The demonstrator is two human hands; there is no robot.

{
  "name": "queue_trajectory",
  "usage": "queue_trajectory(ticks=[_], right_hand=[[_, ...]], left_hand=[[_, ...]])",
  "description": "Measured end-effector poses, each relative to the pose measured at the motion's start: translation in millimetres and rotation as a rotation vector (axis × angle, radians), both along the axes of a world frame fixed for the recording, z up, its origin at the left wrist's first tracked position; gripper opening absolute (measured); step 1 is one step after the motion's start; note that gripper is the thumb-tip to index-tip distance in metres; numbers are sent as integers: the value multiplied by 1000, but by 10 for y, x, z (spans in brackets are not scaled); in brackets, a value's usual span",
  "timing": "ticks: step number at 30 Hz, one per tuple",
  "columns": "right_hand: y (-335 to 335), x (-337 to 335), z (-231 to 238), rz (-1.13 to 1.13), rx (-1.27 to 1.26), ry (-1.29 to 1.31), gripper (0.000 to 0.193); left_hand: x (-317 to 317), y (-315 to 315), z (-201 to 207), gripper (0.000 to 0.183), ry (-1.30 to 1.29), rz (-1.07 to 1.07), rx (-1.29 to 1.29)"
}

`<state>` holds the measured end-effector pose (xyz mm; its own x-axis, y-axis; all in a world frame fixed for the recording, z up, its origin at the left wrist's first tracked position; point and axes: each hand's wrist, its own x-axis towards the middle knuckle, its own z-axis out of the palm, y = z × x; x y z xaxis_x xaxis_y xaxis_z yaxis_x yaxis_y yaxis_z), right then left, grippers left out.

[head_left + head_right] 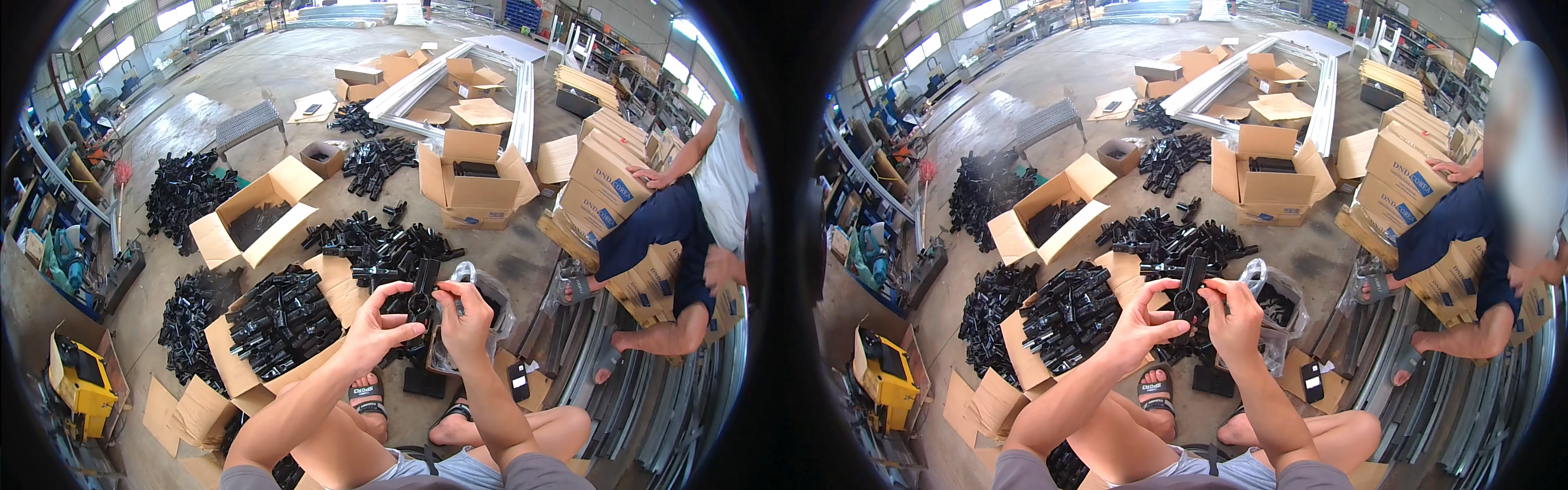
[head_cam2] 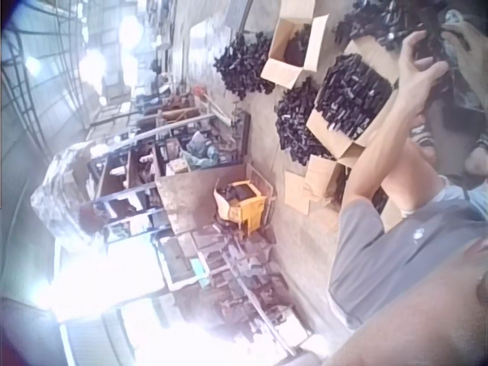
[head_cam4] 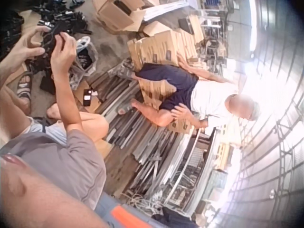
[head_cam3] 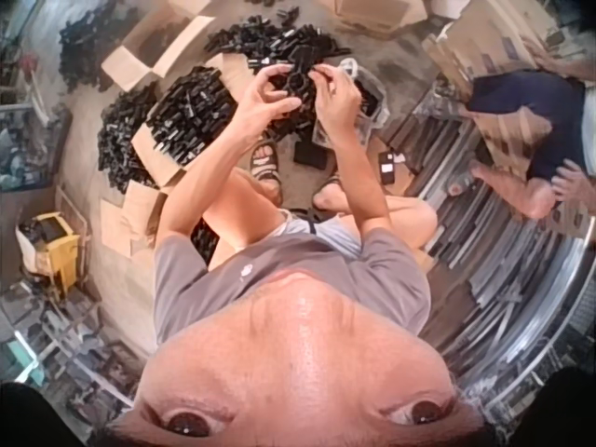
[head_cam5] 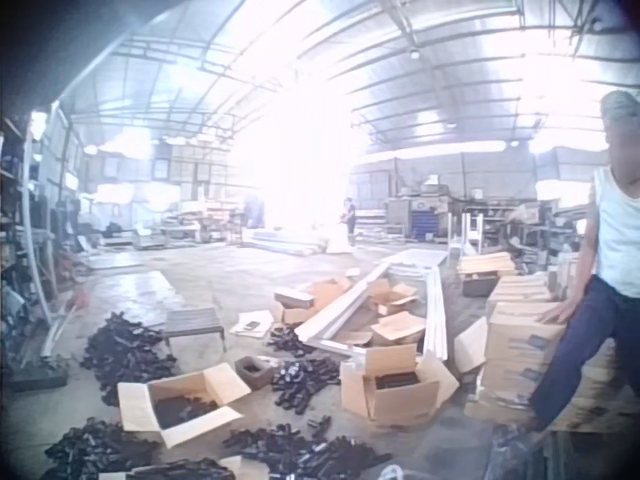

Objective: The person assembles metal brackets by placing two black metal components together and securing them with a silver screw and a small black pin, handling them one at a time from various boxes and bags while sitting on the floor.

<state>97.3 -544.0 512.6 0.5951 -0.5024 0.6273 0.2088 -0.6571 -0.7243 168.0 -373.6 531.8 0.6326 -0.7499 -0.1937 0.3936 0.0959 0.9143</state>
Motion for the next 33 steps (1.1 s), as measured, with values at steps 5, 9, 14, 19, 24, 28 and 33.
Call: queue_trajectory(ticks=[5, 9, 14, 19, 24, 28, 33], right_hand=[[64, 22, 14, -13, 33, 87, 12], [-21, 19, -188, -45, 14, 308, 17], [44, -32, -10, 38, 39, 94, 16], [47, 26, -148, 13, -1, 107, 13], [44, 9, -204, -26, -52, 297, 16], [82, -20, -34, -69, 29, -25, 15], [99, 86, -392, -125, -11, 167, 27]], left_hand=[[-10, -47, -79, 69, -47, -2, -69], [-45, -70, -40, 69, -47, -12, -73], [-35, -57, -24, 67, -38, 5, -56], [-21, -63, -56, 69, -49, -2, -67], [-32, -19, -44, 70, -63, -6, -37], [-45, -168, -68, 69, -70, -1, -93], [-93, -48, -99, 70, -85, 13, -37]])
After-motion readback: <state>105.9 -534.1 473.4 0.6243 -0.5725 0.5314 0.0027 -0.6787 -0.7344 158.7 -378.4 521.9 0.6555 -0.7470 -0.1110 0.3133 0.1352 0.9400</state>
